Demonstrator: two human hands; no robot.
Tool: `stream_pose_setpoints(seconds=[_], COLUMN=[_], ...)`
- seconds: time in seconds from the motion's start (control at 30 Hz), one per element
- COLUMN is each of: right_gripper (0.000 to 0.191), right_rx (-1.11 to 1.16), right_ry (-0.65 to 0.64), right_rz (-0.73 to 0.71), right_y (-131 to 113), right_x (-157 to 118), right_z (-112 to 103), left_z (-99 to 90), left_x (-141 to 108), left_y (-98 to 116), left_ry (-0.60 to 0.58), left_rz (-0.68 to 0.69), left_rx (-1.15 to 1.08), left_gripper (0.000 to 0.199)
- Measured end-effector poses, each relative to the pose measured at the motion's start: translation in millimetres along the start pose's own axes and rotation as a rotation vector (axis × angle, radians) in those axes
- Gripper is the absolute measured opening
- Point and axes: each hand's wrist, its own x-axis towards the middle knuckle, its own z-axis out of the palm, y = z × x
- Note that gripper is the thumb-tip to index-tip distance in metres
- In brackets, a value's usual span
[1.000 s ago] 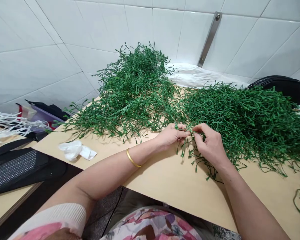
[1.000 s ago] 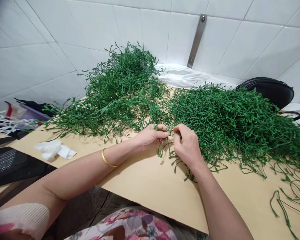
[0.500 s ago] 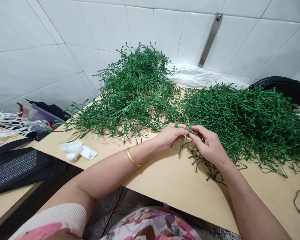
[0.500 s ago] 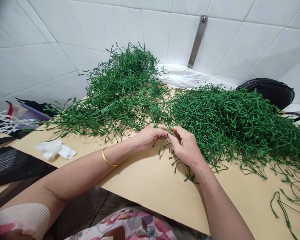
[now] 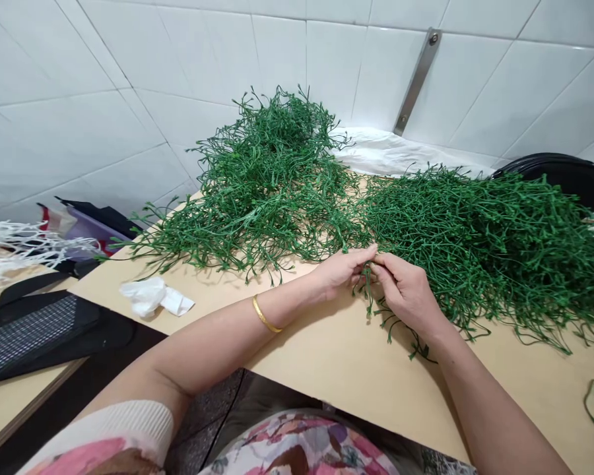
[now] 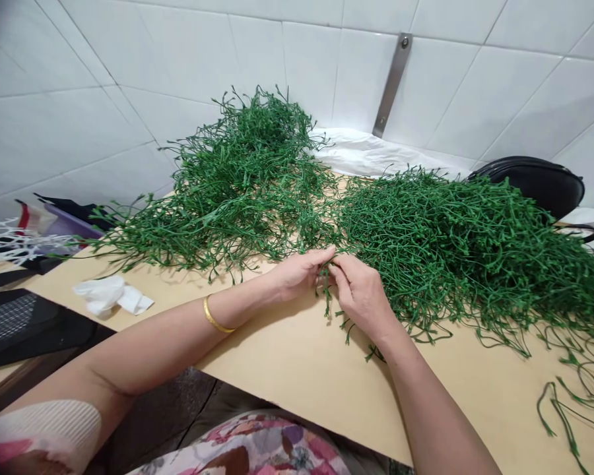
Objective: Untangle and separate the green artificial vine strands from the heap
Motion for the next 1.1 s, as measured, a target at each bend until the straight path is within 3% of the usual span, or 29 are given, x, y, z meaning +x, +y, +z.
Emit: stream_pose_setpoints(seconds=[0.17, 0.33, 0.47, 0.63, 0.7, 0.8, 0.83, 0.9, 1.1], right_gripper=[0.022, 0.026, 0.026, 0.032, 0.031, 0.025, 0.025, 0.026, 0.022], right_rx=[-0.030, -0.129, 0.049, 0.359, 0.389, 0.484, 0.517, 0.533, 0.467], right_ry=[-0.002, -0.083, -0.116, -0.207, -0.077, 0.255, 0.298, 0.300, 0.082], right_rz=[0.091, 0.058, 0.048, 0.051, 0.096, 0.248, 0.303, 0.383, 0.415], right_y=[-5.2, 0.4, 4.8, -10.0, -10.0, 2.3, 6.8, 11.4, -4.1], right_x=[0.9, 2.0, 1.1, -1.6, -1.6, -0.3, 0.2, 1.0, 2.5], right_z=[1.1, -4.1, -13.6, -24.8, -27.4, -28.8, -28.4, -25.6, -7.2], left_z=[3.7, 12.8, 14.4, 2.6, -1.3, -3.1, -3.0, -2.8, -2.4], left_x=[-2.8, -8.1, -7.7, 0.0, 1.7, 1.5, 1.1, 0.4, 0.2], left_y=[2.2, 5.0, 5.8, 16.3, 19.0, 16.4, 14.3, 9.9, 2.2], left_ry=[0.023, 0.124, 0.106, 0.109, 0.090, 0.036, 0.026, 0.016, 0.002], left_rz=[-0.016, -0.022, -0.027, -0.092, -0.064, -0.067, -0.071, -0.053, 0.019], left_rx=[-0.180, -0.313, -0.325, -0.347, -0.354, -0.306, -0.284, -0.251, -0.219], left_gripper=[0.004, 0.021, 0.023, 0.027, 0.025, 0.018, 0.016, 0.013, 0.010])
